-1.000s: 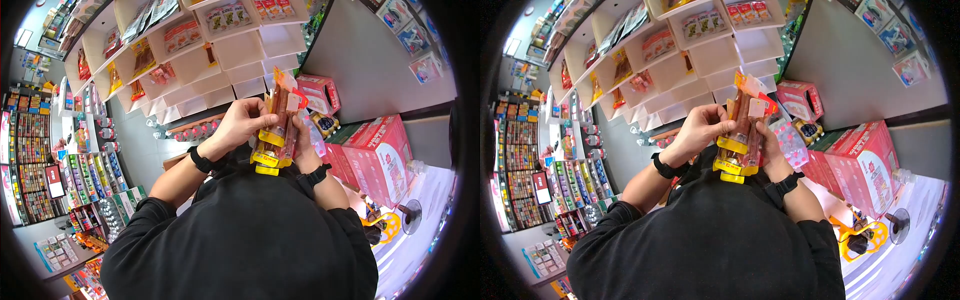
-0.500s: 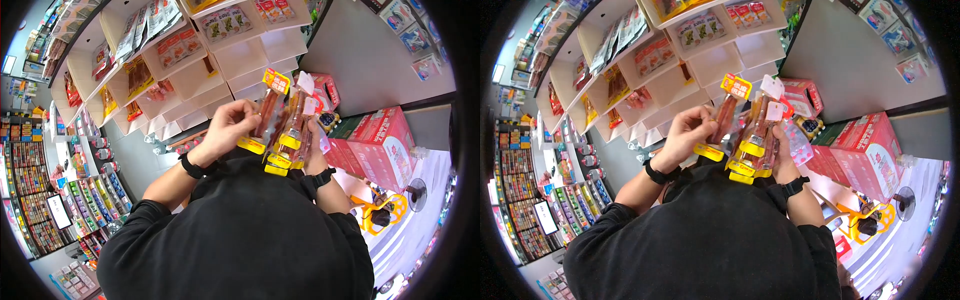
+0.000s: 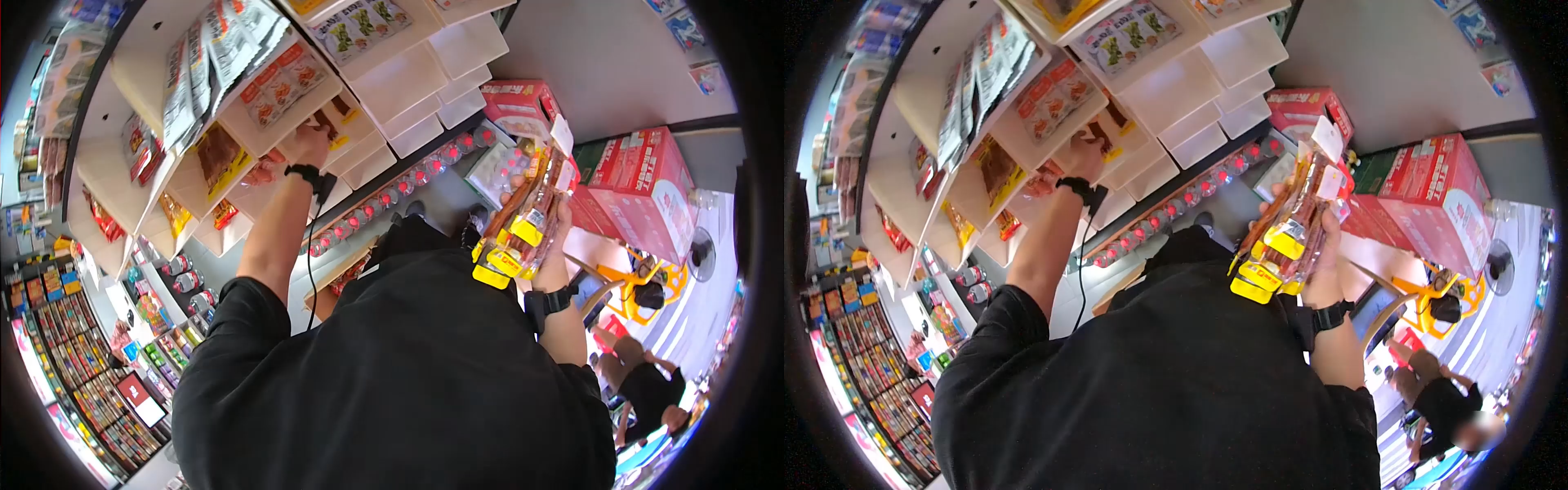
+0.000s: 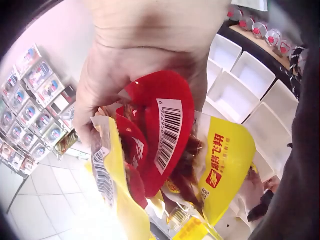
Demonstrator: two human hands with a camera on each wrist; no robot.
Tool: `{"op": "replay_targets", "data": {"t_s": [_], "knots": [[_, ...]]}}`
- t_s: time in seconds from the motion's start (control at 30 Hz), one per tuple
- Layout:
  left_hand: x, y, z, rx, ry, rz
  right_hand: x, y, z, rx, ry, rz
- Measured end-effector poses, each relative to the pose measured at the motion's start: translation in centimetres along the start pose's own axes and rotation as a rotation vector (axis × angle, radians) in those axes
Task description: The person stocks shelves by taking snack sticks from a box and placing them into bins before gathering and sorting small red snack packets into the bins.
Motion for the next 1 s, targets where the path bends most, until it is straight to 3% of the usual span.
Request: {"op": "replay_targets", "data": {"t_s": [0.1, 0.17, 0.2, 0.33, 0.4, 0.57, 0.7, 0.73, 0.8, 0.83, 0.9, 1.0], "knots": [[0.5, -2.7, -1.3, 0.0, -0.084, 0.109, 1.2, 0.4, 1.5, -0.047, 0.053, 0.036], [-1.8, -2.5, -1.2, -0.176, -0.488, -0.227, 1.5, 0.5, 1.9, -0.032, -0.021, 0.06], [-1.1, -3.2, -1.4, -0.118, -0.377, -0.099, 1.8, 0.7, 1.8, -0.032, -0.035, 0.078], [-3.4, -1.9, -1.4, -0.073, -0.473, -0.209, 2.4, 0.3, 2.5, 0.053, -0.108, 0.117], [-1.0, -3.0, -3.9, 0.242, -0.487, -0.116, 2.6, 0.5, 3.2, 0.019, -0.075, 0.121], [0.6, -4.3, -4.0, 0.153, -0.63, -0.189, 2.3, 0.4, 3.3, -0.053, -0.06, 0.1], [-2.1, -3.9, -4.0, 0.08, -0.683, -0.315, 2.6, 0.2, 2.2, -0.059, -0.002, 0.09], [-4.1, -2.5, -3.5, 0.083, -0.678, -0.313, 2.5, 0.3, 2.1, -0.065, 0.007, 0.078], [-6.9, 0.2, -2.4, 0.184, -0.487, -0.124, 2.3, 0.3, 1.7, -0.059, 0.014, 0.052], [-6.5, 0.1, -2.4, 0.182, -0.483, -0.12, 2.3, 0.2, 1.6, -0.057, 0.019, 0.048], [-6.5, -0.4, -2.3, 0.117, -0.395, -0.282, 2.0, 0.1, 1.5, -0.026, 0.003, 0.013], [1.3, -6.3, -4.9, 0.075, -0.178, -0.38, 1.1, 0.6, 0.9, -0.016, -0.035, -0.103]]}}
Point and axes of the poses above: each hand's wrist, its own y-axis away from the middle knuckle, its own z-axis out of the back of the hand, x = y × z, the point moved 8 cm from there along -y, towards the middle knuckle, and after that the axes turned 9 degrees about z, right-handed, at the moved point
